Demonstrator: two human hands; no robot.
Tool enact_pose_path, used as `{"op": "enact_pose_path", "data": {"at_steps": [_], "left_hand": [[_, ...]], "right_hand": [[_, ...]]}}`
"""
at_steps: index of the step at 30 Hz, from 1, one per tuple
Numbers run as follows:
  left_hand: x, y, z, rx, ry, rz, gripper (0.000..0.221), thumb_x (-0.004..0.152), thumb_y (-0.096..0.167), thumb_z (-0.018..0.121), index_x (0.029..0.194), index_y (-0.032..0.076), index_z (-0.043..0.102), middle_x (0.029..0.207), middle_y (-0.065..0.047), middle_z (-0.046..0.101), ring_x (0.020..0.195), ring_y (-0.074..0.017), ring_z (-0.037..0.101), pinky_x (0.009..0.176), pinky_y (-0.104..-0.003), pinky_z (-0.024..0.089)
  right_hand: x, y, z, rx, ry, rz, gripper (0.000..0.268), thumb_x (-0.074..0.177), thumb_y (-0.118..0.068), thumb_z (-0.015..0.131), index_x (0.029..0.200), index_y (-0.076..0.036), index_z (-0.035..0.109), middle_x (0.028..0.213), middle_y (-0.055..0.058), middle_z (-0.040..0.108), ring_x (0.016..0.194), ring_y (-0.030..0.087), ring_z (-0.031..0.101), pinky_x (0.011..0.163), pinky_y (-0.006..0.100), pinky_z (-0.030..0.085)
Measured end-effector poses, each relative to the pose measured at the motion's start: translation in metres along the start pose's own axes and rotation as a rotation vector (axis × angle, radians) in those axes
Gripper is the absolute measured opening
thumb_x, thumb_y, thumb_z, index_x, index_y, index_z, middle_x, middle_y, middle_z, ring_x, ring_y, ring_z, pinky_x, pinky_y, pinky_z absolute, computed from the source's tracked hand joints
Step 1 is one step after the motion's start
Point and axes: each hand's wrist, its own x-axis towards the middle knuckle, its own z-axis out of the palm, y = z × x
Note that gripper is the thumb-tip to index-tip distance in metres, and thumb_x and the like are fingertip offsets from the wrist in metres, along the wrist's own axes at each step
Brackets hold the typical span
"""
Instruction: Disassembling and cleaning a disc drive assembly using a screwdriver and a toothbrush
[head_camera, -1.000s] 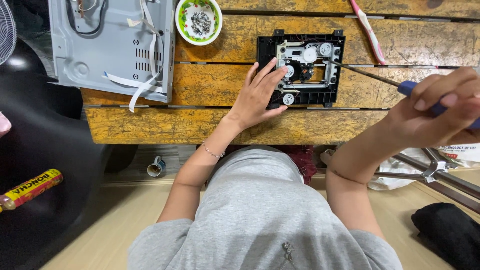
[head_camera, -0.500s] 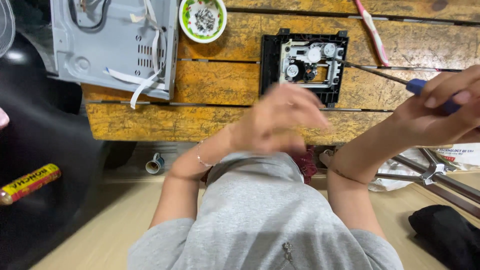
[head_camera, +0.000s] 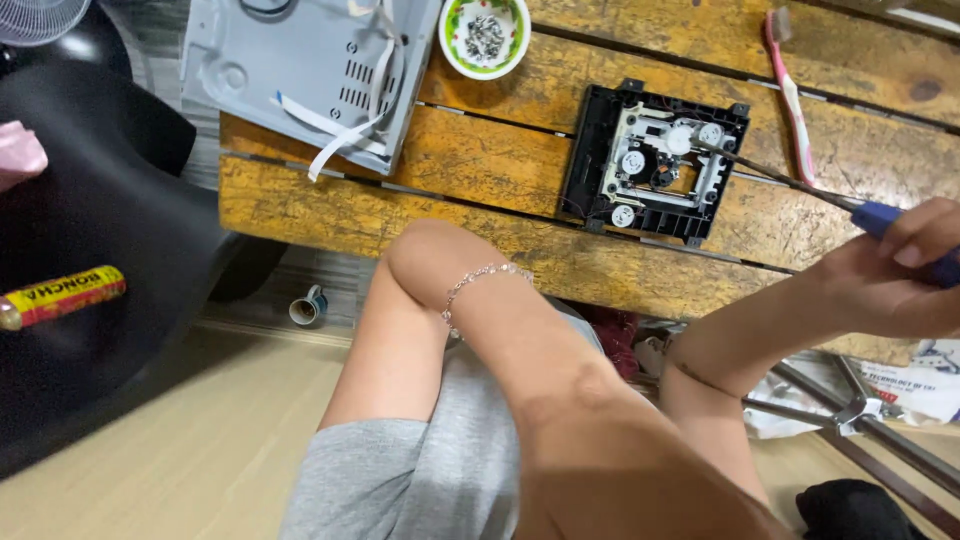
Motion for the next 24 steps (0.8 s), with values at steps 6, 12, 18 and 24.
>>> {"op": "enact_pose_path", "data": {"at_steps": [6,12,18,24], "left_hand": [[0.016,-0.01,0.016,-0.174,0.022,0.101,0.093,0.07,0.085,0.035,0.099,0.0,0.056,0.082,-0.006,0.056,0.081,-0.0219,0.059,0.088,-0.035,0.046],[0.03,-0.022,0.034,-0.371,0.048,0.184,0.111,0.059,0.099,0.032,0.091,-0.005,0.054,0.069,-0.007,0.054,0.07,-0.0223,0.058,0.08,-0.032,0.046],[0.041,-0.031,0.043,-0.566,0.069,0.268,0.129,0.048,0.112,0.028,0.083,-0.009,0.052,0.057,-0.008,0.051,0.058,-0.0227,0.056,0.073,-0.029,0.045],[-0.014,-0.041,-0.031,0.771,0.03,-0.262,0.025,0.103,0.02,0.042,0.102,0.007,0.064,0.085,-0.005,0.064,0.081,-0.0209,0.057,0.088,-0.04,0.042]], "right_hand": [[0.021,0.02,-0.06,0.005,0.119,-0.04,0.034,0.087,-0.011,0.061,0.063,-0.007,0.038,0.06,0.008,0.025,0.052,0.022,0.023,0.052,0.036,0.02],[0.032,0.041,-0.082,-0.08,0.118,-0.016,0.03,0.087,-0.013,0.059,0.063,-0.006,0.043,0.06,0.009,0.031,0.053,0.024,0.031,0.054,0.038,0.022],[0.033,0.042,-0.042,-0.111,0.068,-0.053,0.037,0.088,-0.006,0.062,0.064,-0.007,0.034,0.06,0.01,0.028,0.052,0.021,0.025,0.053,0.037,0.017],[0.036,0.029,0.004,-0.137,-0.084,-0.082,0.033,0.096,-0.005,0.062,0.071,-0.003,0.042,0.057,0.012,0.031,0.048,0.023,0.027,0.051,0.039,0.022]]}}
